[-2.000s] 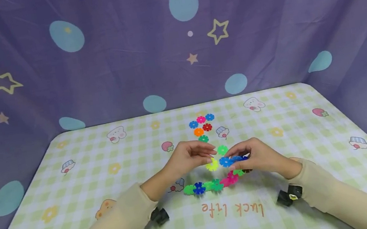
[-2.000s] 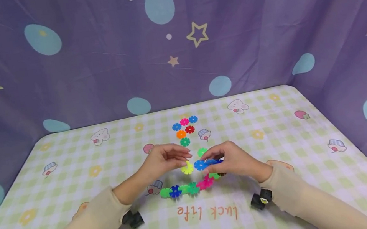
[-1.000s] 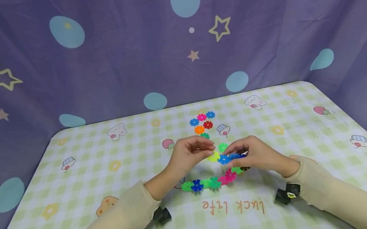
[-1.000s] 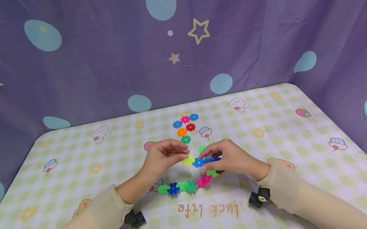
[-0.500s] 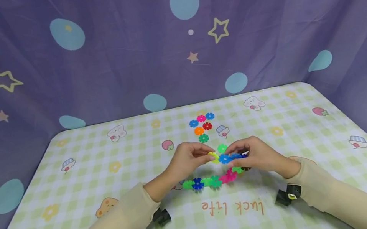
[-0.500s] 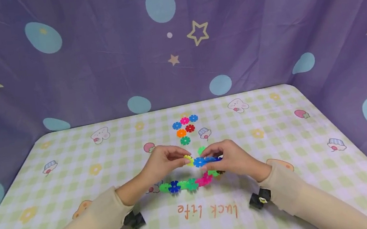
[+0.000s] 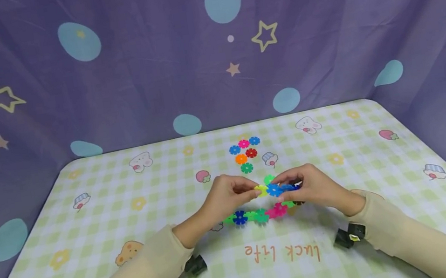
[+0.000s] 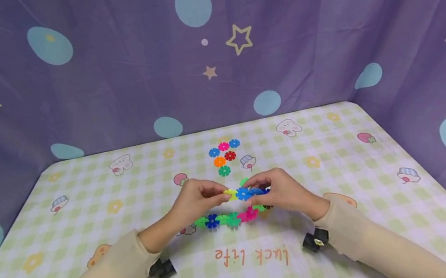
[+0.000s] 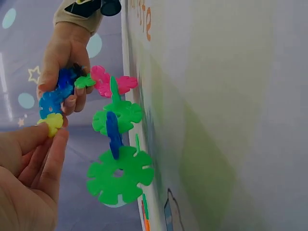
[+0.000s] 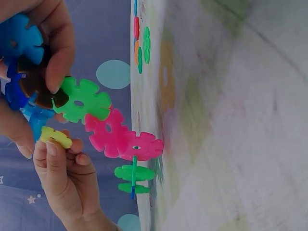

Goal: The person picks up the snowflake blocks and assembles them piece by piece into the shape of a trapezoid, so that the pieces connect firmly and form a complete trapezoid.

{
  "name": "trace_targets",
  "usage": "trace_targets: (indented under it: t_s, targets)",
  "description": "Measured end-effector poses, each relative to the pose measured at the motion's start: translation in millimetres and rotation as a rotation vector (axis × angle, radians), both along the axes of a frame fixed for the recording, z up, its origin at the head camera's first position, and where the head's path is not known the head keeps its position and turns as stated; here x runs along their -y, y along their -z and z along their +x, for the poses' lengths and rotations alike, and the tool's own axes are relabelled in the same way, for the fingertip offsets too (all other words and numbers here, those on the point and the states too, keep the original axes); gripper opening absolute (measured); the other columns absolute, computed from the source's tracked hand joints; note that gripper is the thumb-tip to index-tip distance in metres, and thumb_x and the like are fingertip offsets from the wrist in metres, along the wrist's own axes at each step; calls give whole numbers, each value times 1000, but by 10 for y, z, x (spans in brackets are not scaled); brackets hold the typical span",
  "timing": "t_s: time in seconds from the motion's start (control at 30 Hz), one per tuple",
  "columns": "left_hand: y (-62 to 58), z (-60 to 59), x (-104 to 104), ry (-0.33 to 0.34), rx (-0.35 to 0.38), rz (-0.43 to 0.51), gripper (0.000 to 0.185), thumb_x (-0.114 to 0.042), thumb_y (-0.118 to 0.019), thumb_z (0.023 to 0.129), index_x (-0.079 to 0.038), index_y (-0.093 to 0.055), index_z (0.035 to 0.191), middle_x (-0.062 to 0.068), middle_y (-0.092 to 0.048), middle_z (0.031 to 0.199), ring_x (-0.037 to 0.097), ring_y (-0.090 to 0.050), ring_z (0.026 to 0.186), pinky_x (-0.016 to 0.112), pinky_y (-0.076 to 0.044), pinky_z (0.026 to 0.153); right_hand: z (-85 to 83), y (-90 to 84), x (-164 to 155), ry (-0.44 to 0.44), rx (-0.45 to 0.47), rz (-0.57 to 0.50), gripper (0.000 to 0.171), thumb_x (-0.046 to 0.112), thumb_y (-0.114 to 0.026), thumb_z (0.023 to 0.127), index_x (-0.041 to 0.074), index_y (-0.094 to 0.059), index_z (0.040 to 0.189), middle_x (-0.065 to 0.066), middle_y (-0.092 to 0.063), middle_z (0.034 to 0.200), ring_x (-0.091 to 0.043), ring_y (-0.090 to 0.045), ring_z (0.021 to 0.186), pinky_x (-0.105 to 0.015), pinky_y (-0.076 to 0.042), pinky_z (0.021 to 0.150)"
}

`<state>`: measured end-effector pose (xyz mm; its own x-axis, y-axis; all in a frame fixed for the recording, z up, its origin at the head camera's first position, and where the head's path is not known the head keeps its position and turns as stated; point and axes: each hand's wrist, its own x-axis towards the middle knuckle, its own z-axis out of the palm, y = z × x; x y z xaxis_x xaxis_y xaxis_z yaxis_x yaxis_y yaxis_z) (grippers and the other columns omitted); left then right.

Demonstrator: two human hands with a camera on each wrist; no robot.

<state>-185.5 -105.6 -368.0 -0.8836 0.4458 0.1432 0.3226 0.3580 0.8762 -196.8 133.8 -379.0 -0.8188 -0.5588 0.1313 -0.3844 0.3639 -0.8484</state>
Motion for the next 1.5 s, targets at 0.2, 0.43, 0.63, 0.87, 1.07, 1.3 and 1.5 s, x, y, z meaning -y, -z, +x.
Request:
trace_targets:
  t_s: [0.2,0.43,0.63,0.87,1.07,1.3,1.5]
  targets:
    - [-5,17,-6,-2,-90,-27,9,-15,-71,85,-10,-76,91,-2,-72,82,6,-65,72,24,-55,66,17,-14,-3,-46,32,-30,33,17,-75,81,-2,-69,107,-7,-73,85,-4,-57,60,-23,-49,55]
    - [-7,17,-3,31,-173,-29,11,-15,-70,86,-10,-75,94,-1,-72,86,5,-64,76,23,-54,68,34,-42,-3,-78,40,-27,34,21,-74,83,0,-70,109,-6,-61,55,-3,-37,43,-19,-39,46]
    - [-7,25,-13,-5,-127,-10,10,-14,-72,84,-9,-75,92,-1,-72,85,5,-64,72,24,-55,66,35,-71,5,-76,34,-6,35,24,-75,81,2,-70,109,-4,-57,52,-3,-33,42,-18,-34,43]
    - [17,28,-17,11,-138,21,11,-15,-72,83,-8,-76,91,2,-72,84,7,-65,72,23,-55,67,28,-72,19,-88,-17,2,31,18,-76,80,2,-71,107,-7,-72,92,-2,-29,45,-19,-35,45]
    - [25,45,-53,14,-159,77,11,-7,-73,81,-1,-75,90,10,-72,85,19,-68,71,23,-55,65,37,-69,14,-97,-27,-24,29,12,-73,82,-1,-70,108,-13,-69,105,-1,-28,45,-19,-35,46]
    - [-138,137,-110,8,-146,65,10,0,-72,80,5,-74,89,14,-71,82,23,-67,69,24,-55,63,32,-47,0,-123,-35,-35,27,11,-71,84,-2,-70,108,-13,-70,102,-2,-40,50,-20,-42,52]
    - [-7,24,-78,23,-67,53,10,-10,-73,82,-3,-75,88,7,-72,80,16,-66,68,24,-55,62,-20,-56,-16,-164,-23,25,29,21,-72,84,2,-71,106,-7,-72,98,-3,-44,57,-19,-42,54]
